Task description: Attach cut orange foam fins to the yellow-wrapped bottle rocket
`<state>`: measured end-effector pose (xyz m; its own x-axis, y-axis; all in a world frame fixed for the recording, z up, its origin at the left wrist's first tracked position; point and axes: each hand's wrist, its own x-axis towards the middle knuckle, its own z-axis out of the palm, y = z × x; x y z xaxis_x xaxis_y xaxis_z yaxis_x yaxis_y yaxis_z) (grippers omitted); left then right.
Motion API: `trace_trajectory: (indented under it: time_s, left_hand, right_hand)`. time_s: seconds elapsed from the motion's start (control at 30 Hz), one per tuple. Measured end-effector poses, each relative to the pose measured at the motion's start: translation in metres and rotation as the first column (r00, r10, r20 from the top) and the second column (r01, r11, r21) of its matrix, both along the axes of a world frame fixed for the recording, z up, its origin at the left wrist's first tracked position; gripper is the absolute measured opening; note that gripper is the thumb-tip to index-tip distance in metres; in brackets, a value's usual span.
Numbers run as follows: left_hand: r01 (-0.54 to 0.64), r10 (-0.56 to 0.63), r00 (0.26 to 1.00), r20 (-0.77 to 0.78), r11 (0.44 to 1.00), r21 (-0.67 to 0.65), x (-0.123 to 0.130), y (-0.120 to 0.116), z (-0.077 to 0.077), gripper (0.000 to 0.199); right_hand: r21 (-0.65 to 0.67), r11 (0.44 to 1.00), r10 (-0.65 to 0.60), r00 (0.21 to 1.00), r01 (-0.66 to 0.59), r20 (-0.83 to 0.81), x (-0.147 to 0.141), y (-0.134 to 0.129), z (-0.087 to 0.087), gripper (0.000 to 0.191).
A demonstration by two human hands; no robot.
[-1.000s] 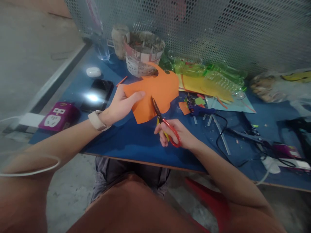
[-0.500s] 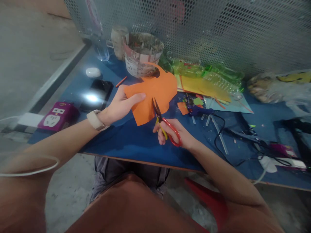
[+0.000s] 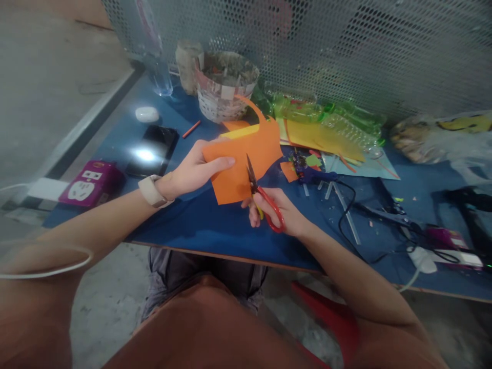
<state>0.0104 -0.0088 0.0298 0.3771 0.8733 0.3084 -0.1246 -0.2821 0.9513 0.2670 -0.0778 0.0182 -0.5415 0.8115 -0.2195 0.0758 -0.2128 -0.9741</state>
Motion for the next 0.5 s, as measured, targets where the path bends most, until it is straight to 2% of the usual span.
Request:
trace_trajectory:
  time_s: [0.17, 0.5]
  left_hand:
    - [0.033, -0.033, 0.999, -0.038, 0.999, 0.011, 0.000, -0.002, 0.001, 0.065]
    - [0.087, -0.087, 0.996, 0.013, 0.995, 0.040, -0.001, 0.004, -0.014, 0.054]
  right_hand:
    - [0.018, 1.000, -0.007, 1.000, 0.007, 0.029, 0.000, 0.000, 0.000, 0.073]
    - [-0.003, 0.999, -0.033, 0.999, 0.033, 0.005, -0.001, -0.002, -0.002, 0.071]
